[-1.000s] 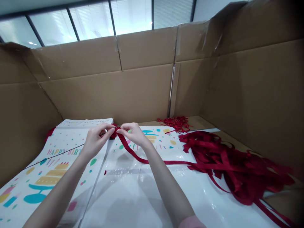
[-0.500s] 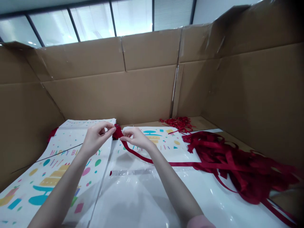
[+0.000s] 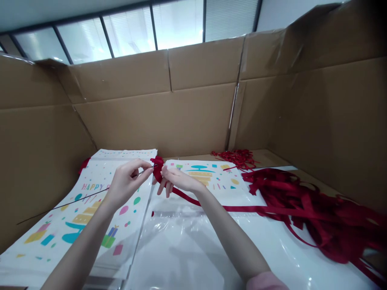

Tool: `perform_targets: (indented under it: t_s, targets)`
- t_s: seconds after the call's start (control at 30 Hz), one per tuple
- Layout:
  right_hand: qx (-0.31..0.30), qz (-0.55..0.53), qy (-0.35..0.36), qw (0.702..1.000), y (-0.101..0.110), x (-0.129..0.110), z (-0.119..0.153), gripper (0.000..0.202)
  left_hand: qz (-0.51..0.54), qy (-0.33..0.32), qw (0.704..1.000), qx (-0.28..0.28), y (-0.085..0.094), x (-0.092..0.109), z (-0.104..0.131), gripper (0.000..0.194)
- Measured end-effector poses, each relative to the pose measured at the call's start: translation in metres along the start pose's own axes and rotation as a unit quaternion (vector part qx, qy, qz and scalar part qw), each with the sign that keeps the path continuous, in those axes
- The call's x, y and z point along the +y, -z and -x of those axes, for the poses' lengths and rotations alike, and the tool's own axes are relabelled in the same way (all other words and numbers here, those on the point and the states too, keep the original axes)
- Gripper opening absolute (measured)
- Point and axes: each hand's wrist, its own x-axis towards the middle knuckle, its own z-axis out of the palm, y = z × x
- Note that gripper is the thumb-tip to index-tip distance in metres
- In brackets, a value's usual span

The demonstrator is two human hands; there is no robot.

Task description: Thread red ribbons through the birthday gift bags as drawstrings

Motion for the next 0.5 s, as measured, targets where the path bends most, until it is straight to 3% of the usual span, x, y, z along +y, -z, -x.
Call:
perform_targets:
  t_s: [0.3, 0.43, 0.5]
  targets:
    - [0.005, 0.028, -0.053, 0.998, 0.011, 0.034, -0.014, 0.081, -0.005, -0.026, 0.998, -0.049, 0.033, 0.032, 0.039, 0.017]
    - [0.015, 0.079, -0.104, 0.991, 0.023, 0.061, -0.018, 0.079, 0.004, -0.060, 0.998, -0.024, 0.054, 0.046, 0.064, 0.010]
    - [0.037, 0.102, -0.131, 0.985, 0.031, 0.075, -0.018, 0.078, -0.002, -0.022, 0.999, 0.024, 0.065, 0.037, 0.087, 0.010]
